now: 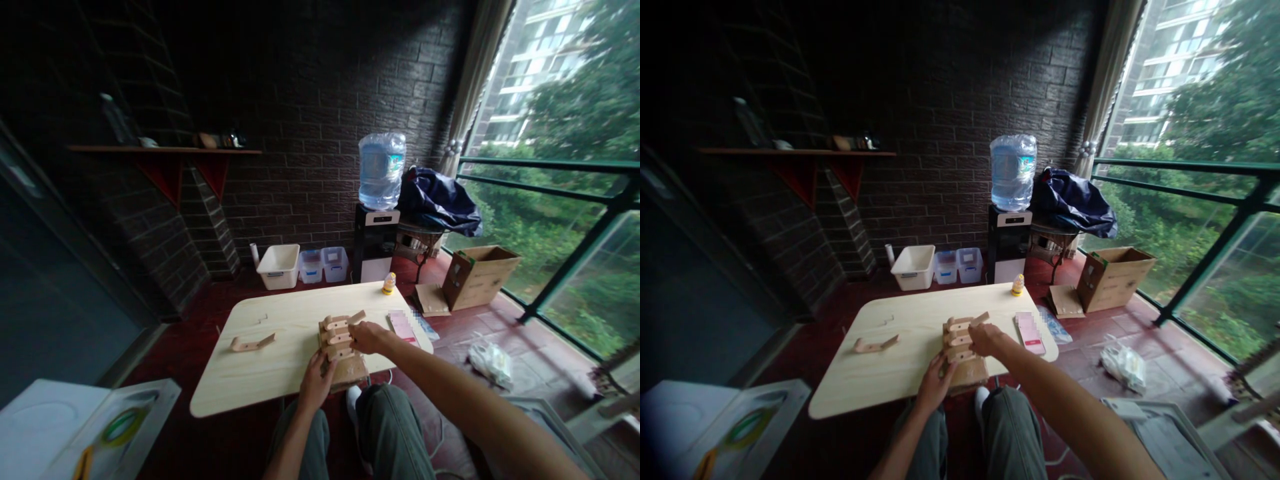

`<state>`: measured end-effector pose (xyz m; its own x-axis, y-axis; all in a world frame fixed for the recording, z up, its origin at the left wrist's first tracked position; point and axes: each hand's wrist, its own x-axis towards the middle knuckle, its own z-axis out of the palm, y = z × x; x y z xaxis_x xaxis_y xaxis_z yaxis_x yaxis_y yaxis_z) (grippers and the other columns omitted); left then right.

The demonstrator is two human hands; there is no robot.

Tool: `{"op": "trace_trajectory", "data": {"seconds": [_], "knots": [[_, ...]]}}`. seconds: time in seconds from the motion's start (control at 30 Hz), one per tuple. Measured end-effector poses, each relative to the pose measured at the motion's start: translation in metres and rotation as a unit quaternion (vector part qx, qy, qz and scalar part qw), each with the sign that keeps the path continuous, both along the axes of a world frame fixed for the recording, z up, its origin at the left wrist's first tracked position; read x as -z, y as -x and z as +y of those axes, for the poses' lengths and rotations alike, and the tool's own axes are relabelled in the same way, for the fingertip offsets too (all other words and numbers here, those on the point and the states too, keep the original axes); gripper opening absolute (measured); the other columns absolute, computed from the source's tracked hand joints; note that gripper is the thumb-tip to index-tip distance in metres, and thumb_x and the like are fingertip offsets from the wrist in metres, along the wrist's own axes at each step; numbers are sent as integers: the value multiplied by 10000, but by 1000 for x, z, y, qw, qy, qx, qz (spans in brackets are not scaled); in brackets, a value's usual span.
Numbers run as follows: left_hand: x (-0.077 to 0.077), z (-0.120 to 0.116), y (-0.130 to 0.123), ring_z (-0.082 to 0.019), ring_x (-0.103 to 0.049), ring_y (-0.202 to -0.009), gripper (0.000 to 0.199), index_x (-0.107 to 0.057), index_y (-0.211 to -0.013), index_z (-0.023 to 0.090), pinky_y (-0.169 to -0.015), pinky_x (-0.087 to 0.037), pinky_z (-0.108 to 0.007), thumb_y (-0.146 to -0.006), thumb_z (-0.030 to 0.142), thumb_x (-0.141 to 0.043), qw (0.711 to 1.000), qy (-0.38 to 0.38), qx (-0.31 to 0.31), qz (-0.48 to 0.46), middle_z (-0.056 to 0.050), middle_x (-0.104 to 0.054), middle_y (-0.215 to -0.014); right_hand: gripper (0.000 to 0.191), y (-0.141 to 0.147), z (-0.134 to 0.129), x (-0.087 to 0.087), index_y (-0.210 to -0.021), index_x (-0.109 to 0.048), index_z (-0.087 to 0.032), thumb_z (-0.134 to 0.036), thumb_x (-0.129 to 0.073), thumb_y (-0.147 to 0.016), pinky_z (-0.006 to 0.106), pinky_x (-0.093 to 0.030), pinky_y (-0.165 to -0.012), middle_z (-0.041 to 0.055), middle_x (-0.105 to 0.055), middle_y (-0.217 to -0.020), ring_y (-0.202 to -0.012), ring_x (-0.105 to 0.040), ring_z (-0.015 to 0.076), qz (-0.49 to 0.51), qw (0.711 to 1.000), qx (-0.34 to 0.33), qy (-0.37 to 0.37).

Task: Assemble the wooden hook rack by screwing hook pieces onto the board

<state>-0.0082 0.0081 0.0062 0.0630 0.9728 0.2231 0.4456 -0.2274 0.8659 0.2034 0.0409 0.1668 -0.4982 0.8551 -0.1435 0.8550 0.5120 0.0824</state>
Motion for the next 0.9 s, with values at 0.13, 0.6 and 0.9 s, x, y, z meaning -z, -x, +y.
{"op": "trace_trajectory", "data": {"seconds": [0.13, 0.6, 0.9], "knots": [[3, 0, 0, -295, -581, -1363, 499, -668, -1315, 251, -1184, -447, -463, -921, 544, -575, 1000, 3, -3, 15, -115, -633, -1440, 322, 6, -5, -8, -1235, -653, -116, -223, -582, -940, 424, -603, -684, 212, -765, -1059, -921, -756, 340, -35, 998, -54, -3], [7, 2, -1, -292, -579, -1364, 498, -665, -1333, 253, -1175, -460, -454, -939, 546, -581, 1000, -1, -2, 20, -112, -621, -1454, 363, 4, 1, 15, -1146, -685, -84, -374, -659, -930, 438, -620, -736, 232, -763, -1033, -921, -757, 344, -3, 999, 16, -29], [2, -2, -1, -302, -614, -1330, 474, -690, -1279, 242, -1148, -487, -465, -920, 535, -592, 999, -26, -13, 19, -128, -662, -1401, 214, 19, -3, -12, -1039, -748, -84, -160, -644, -869, 456, -624, -703, 255, -772, -1025, -929, -772, 364, -59, 998, -19, -15]]}}
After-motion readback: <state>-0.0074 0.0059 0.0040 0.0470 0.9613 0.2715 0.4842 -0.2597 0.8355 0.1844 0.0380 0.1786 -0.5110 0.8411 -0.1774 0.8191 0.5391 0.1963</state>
